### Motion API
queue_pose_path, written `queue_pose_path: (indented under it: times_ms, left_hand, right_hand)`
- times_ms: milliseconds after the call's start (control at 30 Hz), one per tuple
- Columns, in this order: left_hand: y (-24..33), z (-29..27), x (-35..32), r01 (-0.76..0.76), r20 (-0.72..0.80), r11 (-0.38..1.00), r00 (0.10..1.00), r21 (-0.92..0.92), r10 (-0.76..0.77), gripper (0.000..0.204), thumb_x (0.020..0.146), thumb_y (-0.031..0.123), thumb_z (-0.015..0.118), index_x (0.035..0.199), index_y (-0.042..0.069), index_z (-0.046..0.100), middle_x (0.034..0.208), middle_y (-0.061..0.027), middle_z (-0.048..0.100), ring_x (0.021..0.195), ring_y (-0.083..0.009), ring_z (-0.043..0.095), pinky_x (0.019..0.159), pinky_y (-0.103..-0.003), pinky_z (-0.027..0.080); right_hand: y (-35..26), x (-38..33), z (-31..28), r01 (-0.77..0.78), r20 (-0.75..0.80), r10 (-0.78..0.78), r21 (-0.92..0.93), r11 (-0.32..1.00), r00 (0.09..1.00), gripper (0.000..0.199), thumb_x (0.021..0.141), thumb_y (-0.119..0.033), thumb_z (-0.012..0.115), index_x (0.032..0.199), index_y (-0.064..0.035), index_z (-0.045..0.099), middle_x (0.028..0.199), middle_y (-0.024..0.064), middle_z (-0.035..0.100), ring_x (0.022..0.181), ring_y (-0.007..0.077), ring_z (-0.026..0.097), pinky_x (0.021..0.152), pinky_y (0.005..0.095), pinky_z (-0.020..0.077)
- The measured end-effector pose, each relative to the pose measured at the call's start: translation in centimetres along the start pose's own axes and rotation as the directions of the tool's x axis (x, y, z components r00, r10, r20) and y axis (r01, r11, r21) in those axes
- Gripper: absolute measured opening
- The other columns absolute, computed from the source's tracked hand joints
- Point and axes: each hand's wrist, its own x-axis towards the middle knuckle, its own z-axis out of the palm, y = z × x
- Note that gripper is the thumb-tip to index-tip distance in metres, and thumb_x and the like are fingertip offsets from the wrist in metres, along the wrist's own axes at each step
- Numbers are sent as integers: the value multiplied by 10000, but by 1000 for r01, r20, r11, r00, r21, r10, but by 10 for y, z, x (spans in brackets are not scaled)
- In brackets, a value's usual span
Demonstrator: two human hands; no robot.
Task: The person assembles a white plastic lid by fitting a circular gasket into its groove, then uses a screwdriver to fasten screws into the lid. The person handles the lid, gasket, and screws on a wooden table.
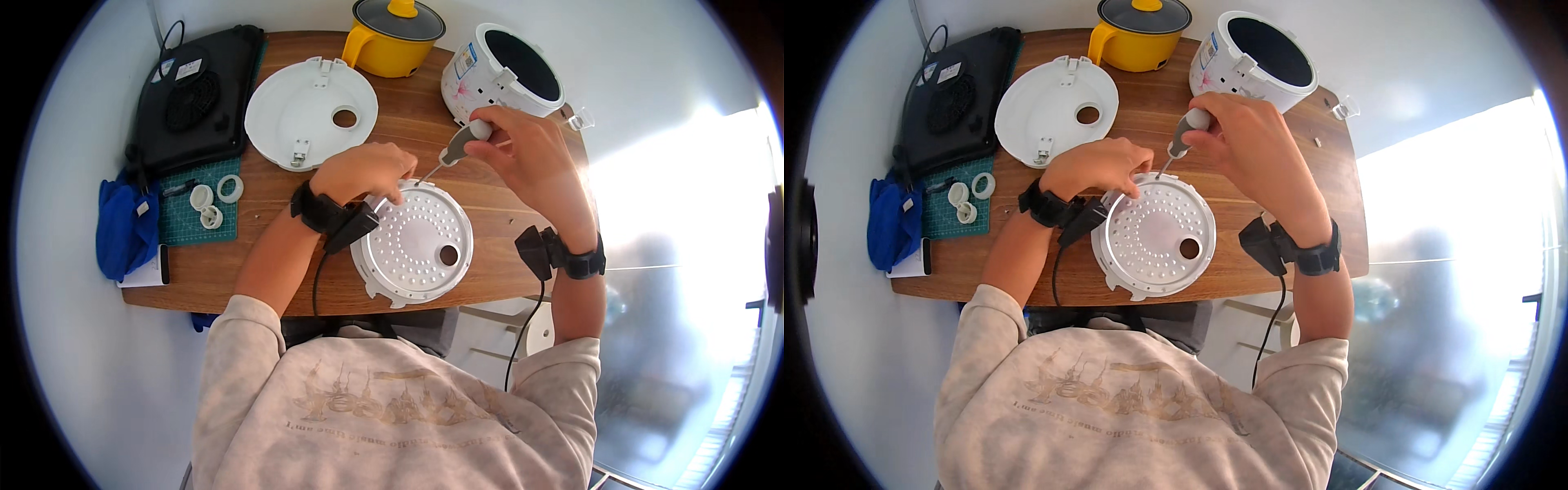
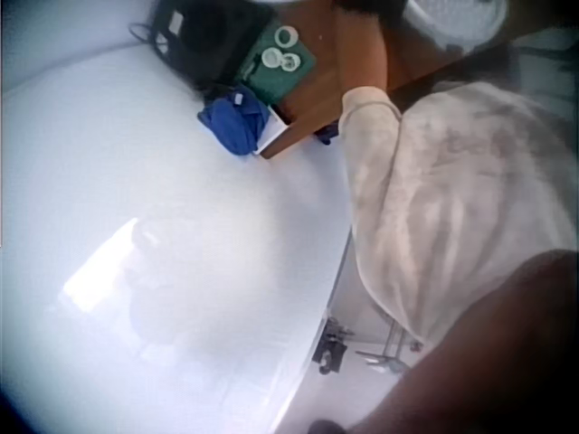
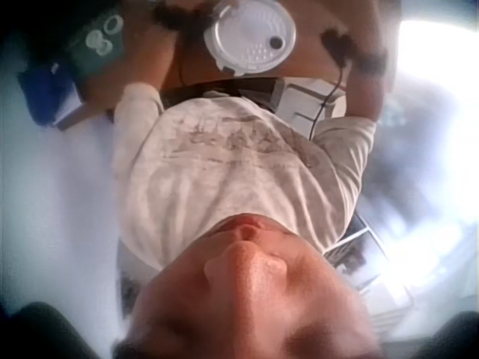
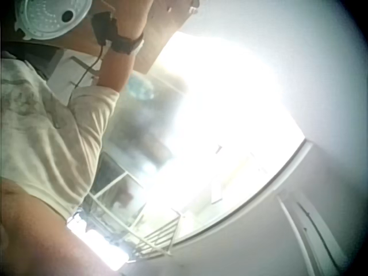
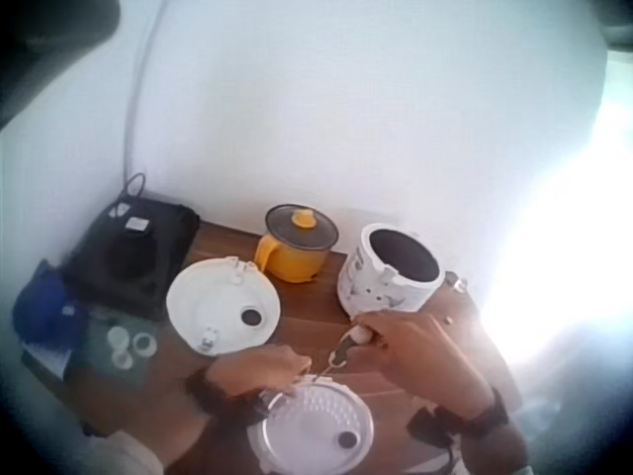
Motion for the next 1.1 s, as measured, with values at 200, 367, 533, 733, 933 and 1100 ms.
queue_pose_path:
  times_ms: [200,367,533,733,933,1100]
  left_hand:
    - [-23,19,9,-92,-69,989,993,114,101,330,738,147,856,933,3,633,799,-134,695,725,-291,696,604,-408,537]
    - [-15,15,5,-22,-31,999,999,46,24,318,740,113,851,913,-8,613,783,-150,692,596,-246,682,445,-362,503]
    - [-13,18,3,-11,-116,1000,993,5,12,211,634,21,804,792,-28,672,740,-185,701,726,-356,718,588,-450,537]
    - [-18,18,5,-19,-98,999,995,-34,16,197,672,41,817,743,-42,653,682,-175,688,637,-324,708,524,-428,531]
    - [-19,15,6,28,-27,998,999,-51,-29,254,718,76,841,788,-41,627,706,-148,681,571,-259,686,446,-372,517]
    - [-17,14,4,40,0,997,999,-66,-40,317,730,101,859,888,-3,605,801,-128,684,606,-239,681,444,-348,512]
  right_hand:
    - [-2,6,4,-75,34,84,-222,972,996,340,850,-338,784,997,-42,708,740,124,701,686,317,680,624,393,518]
    - [2,12,13,-88,29,111,-429,899,993,374,864,-431,741,909,-61,715,622,122,661,606,325,665,571,428,510]
    - [1,10,28,-124,-84,95,-514,849,992,325,928,-392,675,870,-71,670,623,119,643,605,362,654,548,420,511]
    - [15,5,39,72,-110,-90,-165,984,990,220,961,-230,664,1037,-64,541,938,131,611,742,351,658,625,425,521]
    - [8,-1,30,35,-12,-34,120,992,999,250,922,-127,701,1086,-40,533,993,152,610,791,330,671,678,396,529]
    - [12,1,16,-44,67,33,172,984,997,283,889,-144,749,1071,-4,583,912,179,688,735,307,687,672,381,535]
